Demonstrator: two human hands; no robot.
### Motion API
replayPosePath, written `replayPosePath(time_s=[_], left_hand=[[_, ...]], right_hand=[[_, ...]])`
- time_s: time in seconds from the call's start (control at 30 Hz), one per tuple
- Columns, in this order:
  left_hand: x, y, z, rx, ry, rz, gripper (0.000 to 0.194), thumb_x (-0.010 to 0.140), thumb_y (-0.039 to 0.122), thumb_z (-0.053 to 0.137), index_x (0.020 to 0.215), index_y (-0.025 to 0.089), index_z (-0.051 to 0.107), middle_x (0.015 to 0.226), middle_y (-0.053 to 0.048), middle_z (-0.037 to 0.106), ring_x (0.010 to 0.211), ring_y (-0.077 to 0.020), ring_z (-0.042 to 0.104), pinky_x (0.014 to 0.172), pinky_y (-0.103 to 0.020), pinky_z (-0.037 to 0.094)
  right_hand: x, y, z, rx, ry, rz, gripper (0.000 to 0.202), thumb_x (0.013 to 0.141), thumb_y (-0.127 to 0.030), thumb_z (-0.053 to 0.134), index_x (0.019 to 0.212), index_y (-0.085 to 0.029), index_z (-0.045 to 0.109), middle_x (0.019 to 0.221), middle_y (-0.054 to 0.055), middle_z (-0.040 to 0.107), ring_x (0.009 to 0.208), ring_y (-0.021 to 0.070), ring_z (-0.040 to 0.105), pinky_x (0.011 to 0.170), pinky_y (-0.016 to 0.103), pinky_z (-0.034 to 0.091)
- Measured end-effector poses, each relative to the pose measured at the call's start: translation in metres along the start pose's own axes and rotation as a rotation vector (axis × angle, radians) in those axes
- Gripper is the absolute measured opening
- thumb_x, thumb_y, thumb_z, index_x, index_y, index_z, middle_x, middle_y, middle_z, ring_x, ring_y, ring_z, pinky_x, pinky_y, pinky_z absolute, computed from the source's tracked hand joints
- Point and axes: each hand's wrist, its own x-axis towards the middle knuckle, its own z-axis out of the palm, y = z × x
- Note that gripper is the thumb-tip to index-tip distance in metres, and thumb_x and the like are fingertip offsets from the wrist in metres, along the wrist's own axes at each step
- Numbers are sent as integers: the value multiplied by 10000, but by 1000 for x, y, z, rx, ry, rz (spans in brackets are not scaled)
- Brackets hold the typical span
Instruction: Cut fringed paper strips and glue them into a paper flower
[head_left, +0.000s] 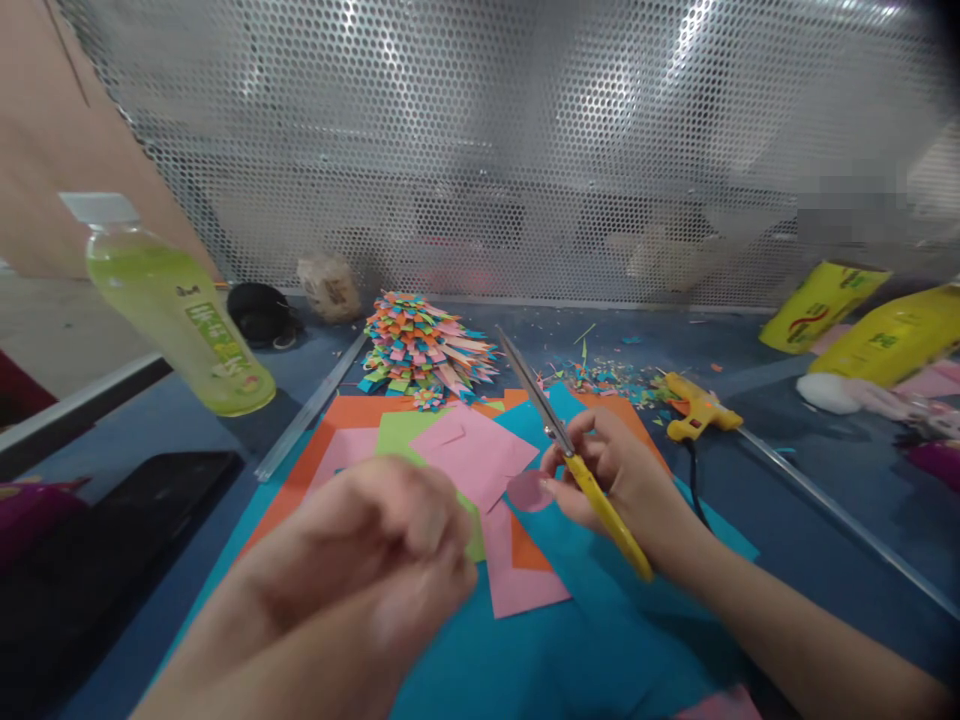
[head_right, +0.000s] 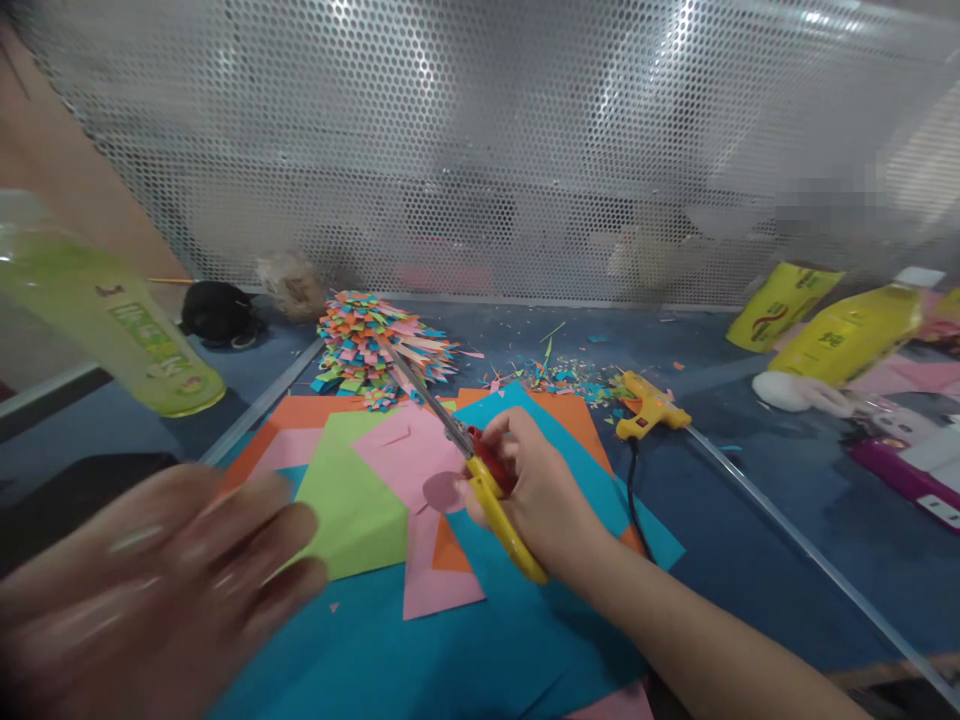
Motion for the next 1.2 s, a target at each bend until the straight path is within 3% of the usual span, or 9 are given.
replayPosePath(time_s=[0.07,0.13,0.27,0.33,0.5,0.6,0.73,0.87,1.2], left_hand=[[28,29,23,-126,26,-110,52,758,268,612,809,278,611,832,-4,633,706,-155,593,592,-280,505],[47,42,46,-155,12,-191,82,717,248,634,792,233,602,823,-12,615,712,-141,576,600,-259,482],[62,28,68,87,-102,-181,269,680,288,667,910,194,566,859,-23,565,713,-135,519,560,-240,418],[64,14,69,41,-184,-147,179,760,343,587,828,179,564,726,6,532,629,-110,480,528,-225,378],[66,-2,63,-60,-156,-128,172,740,287,618,641,164,550,597,38,490,558,-83,458,509,-205,351],[69,-2,59,-205,-126,-203,110,708,236,651,655,160,591,586,26,582,536,-83,508,528,-205,392],[73,-1,53,-366,26,-258,122,718,248,668,679,163,590,607,7,664,558,-102,598,517,-199,416],[73,1,51,-486,93,-208,153,729,246,670,677,170,548,650,-13,701,681,-154,673,524,-199,444],[66,14,48,-507,135,-214,188,758,229,653,660,151,513,630,-26,698,693,-148,691,493,-148,448]], right_hand=[[0,-2,0,34,-17,9,361,635,-218,691,796,-239,368,654,-63,570,522,93,544,473,196,409],[1,-8,1,73,-3,37,379,597,-237,705,791,-238,380,648,-58,587,533,105,570,485,211,434],[3,-23,3,101,67,98,437,498,-282,739,736,-241,375,558,-78,560,492,117,569,481,241,453],[4,-29,3,102,96,118,458,471,-269,750,725,-242,369,545,-83,555,497,120,571,495,245,454],[3,-29,1,139,56,139,485,471,-235,762,754,-242,368,549,-92,543,516,117,576,495,224,447],[1,-21,-1,112,68,99,433,543,-258,746,775,-240,382,603,-73,558,537,112,570,501,222,458],[-4,-12,-6,-82,14,-14,289,707,-298,651,833,-245,396,735,-32,558,611,114,549,531,227,454],[-8,-9,-13,-300,-110,33,245,769,-328,601,872,-235,399,811,-2,534,642,122,523,547,239,441],[-17,-16,-14,-363,-286,156,244,822,-394,534,884,-242,353,734,-38,427,629,116,442,542,231,390]])
